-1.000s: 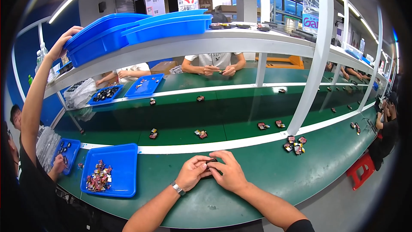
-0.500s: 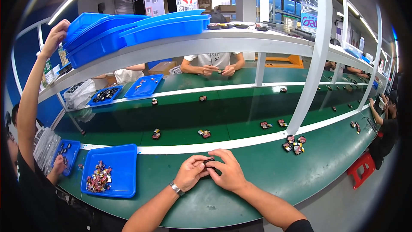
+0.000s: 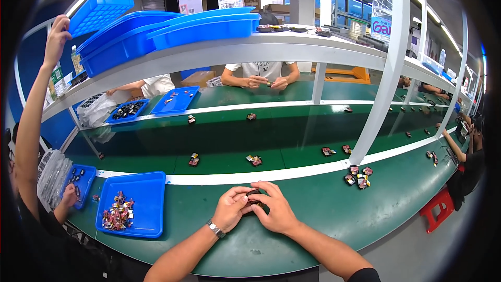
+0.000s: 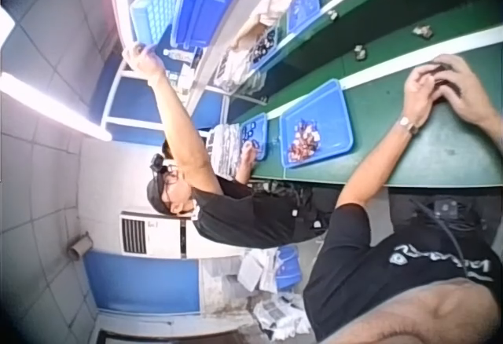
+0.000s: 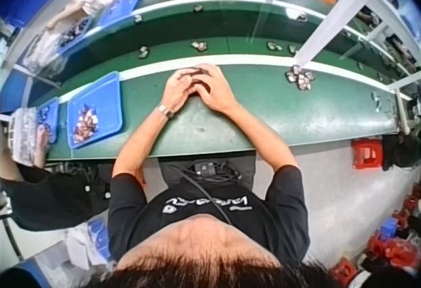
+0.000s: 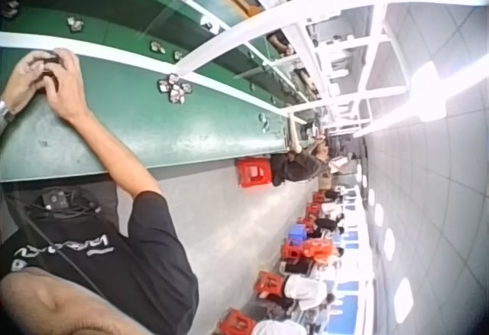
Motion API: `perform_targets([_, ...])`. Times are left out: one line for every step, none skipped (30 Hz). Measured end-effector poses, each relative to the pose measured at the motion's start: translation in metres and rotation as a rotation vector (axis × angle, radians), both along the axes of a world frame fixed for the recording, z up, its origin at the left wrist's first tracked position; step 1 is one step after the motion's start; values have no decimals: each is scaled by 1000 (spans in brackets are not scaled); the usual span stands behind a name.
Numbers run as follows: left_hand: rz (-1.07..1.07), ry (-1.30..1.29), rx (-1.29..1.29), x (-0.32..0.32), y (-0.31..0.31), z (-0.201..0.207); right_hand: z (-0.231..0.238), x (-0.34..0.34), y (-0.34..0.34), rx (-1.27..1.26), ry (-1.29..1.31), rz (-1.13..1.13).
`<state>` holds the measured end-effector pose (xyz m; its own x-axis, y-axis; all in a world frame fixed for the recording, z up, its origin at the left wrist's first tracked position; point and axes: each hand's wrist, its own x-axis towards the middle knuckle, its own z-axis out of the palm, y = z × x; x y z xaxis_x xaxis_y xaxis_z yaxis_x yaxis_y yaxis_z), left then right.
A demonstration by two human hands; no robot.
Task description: Assembling small electronic components on a factory assembly line.
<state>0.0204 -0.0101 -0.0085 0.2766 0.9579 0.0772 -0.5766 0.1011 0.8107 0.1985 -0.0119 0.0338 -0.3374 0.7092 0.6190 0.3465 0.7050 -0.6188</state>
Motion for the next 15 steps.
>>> perform_targets([2,17,-23,-1,0,0,0,-1,-1,-3,-17,-15])
perform_targets([-1,-7,-25,1,-2,0,-1,-1,2,111,-28,-65])
perform_targets([1,-8,-26,1,-2,0,0,0,3,110,-28,-62])
perform_targets([0,3,-23,0,0,-1,2,0,6,155,-26,-46])
perform_targets([-2,14,-22,-1,1,-1,4,-1,8,200,-24,-30])
perform_targets([-5,42,-29,0,0,1,2,-2,10,279,-26,-65])
perform_targets([-4,40,-30,0,0,3,1,-2,11,279,-28,-63])
perform_targets([-11,33,-33,0,0,4,-2,-1,11,296,-59,-80])
perform_targets([-18,26,-35,0,-1,4,-3,0,11,313,-91,-96])
perform_targets([-16,24,-35,0,-1,4,-3,0,10,313,-91,-94])
perform_targets([-25,31,-43,1,-1,5,0,1,8,303,-118,-109])
perform_targets([-33,38,-51,2,0,6,2,3,5,292,-145,-123])
perform_targets([-31,39,-50,2,0,5,3,2,4,294,-144,-121])
perform_targets([-29,36,-55,1,-1,4,5,2,2,302,-171,-131])
perform_targets([-28,32,-60,1,-1,3,5,2,1,309,-197,-142])
